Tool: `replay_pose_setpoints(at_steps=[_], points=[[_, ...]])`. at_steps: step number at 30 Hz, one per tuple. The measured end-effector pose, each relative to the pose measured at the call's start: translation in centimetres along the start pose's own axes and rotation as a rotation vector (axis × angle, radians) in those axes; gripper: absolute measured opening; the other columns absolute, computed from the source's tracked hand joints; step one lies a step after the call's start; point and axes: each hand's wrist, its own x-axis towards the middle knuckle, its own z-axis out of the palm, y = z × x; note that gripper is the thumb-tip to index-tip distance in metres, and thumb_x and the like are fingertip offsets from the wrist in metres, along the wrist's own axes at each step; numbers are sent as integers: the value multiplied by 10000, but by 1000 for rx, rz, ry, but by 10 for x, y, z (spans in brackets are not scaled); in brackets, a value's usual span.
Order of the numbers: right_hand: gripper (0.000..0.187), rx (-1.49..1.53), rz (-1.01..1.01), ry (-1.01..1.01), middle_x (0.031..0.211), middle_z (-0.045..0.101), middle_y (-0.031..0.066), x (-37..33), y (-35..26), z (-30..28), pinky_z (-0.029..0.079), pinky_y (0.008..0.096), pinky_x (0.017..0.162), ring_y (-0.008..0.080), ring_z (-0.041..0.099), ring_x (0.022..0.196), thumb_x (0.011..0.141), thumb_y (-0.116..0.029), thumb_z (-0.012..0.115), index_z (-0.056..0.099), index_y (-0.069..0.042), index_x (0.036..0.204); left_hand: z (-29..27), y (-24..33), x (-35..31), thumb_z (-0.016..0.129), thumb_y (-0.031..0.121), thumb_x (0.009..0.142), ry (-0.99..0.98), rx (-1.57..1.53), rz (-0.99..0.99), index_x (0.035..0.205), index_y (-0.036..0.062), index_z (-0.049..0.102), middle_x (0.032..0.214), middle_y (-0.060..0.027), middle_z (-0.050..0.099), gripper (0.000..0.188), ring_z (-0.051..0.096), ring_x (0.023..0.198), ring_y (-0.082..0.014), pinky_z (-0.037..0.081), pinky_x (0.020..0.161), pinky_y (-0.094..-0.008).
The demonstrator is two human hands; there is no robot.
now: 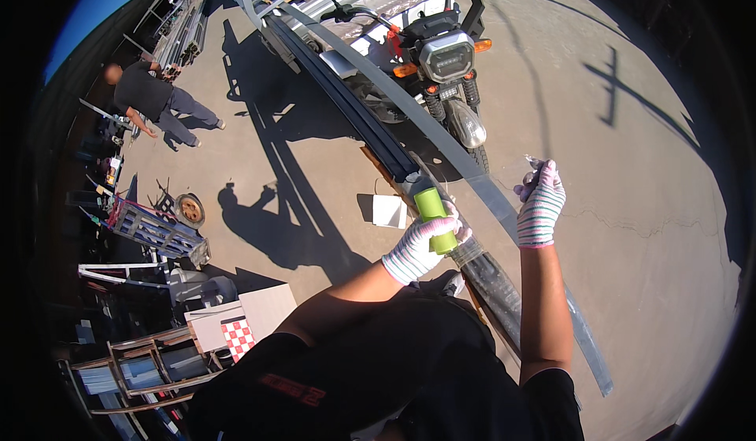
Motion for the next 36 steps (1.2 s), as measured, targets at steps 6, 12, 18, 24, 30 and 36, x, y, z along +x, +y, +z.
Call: replay_pose_setpoints(at_steps=[6, 12, 18, 24, 30, 36], points=[[361, -185, -125, 50, 513, 422, -31, 57, 6, -21, 390, 273, 430, 86, 359, 415, 1065, -356, 532, 595, -118, 800, -8, -14, 24, 730, 7, 837, -72, 47, 39, 1064, 152, 547, 933, -30, 624, 325, 657, 924, -224, 537, 938, -447], [339, -308, -36, 152, 544, 422, -44, 153, 27, -51, 387, 266, 429, 70, 352, 444, 1070, -348, 505, 643, -78, 921, -11, -20, 63, 774, 0, 793, 35, 233, 27, 1022, 128, 597, 999, -13, 608, 317, 647, 921, -176, 573, 843, -386], [329, -1082, 304, -573, 754, 650, 31, 156, 190, -70, 523, 295, 668, 131, 592, 693, 1038, -320, 570, 713, -25, 1065, -11, -14, 75, 724, -34, 845, 203, 420, 73, 1138, 68, 564, 881, -9, 624, 349, 658, 817, -185, 563, 808, -369], [288, -683, 1021, -1196, 867, 705, 41, 139, 223, -83, 538, 288, 724, 137, 642, 769, 932, -219, 709, 702, -24, 1144, -74, 16, 9, 747, 2, 855, 578, 547, 218, 1048, 106, 558, 914, -51, 620, 290, 657, 768, -197, 568, 689, -360], [300, -691, 999, -1299, 870, 704, 42, 114, 228, -71, 541, 289, 722, 137, 645, 768, 916, -212, 721, 699, -22, 1147, -142, -14, -4, 707, 379, 958, 995, 505, 144, 1066, 146, 494, 850, -2, 558, 334, 575, 678, -134, 530, 625, -296], [314, -651, 918, -1312, 873, 704, 42, 93, 251, -60, 544, 290, 720, 138, 648, 767, 900, -205, 732, 695, -21, 1151, -222, -83, 48, 579, 428, 1021, 996, 368, 278, 1154, 137, 506, 973, -86, 600, 328, 634, 872, -218, 580, 740, -359]])
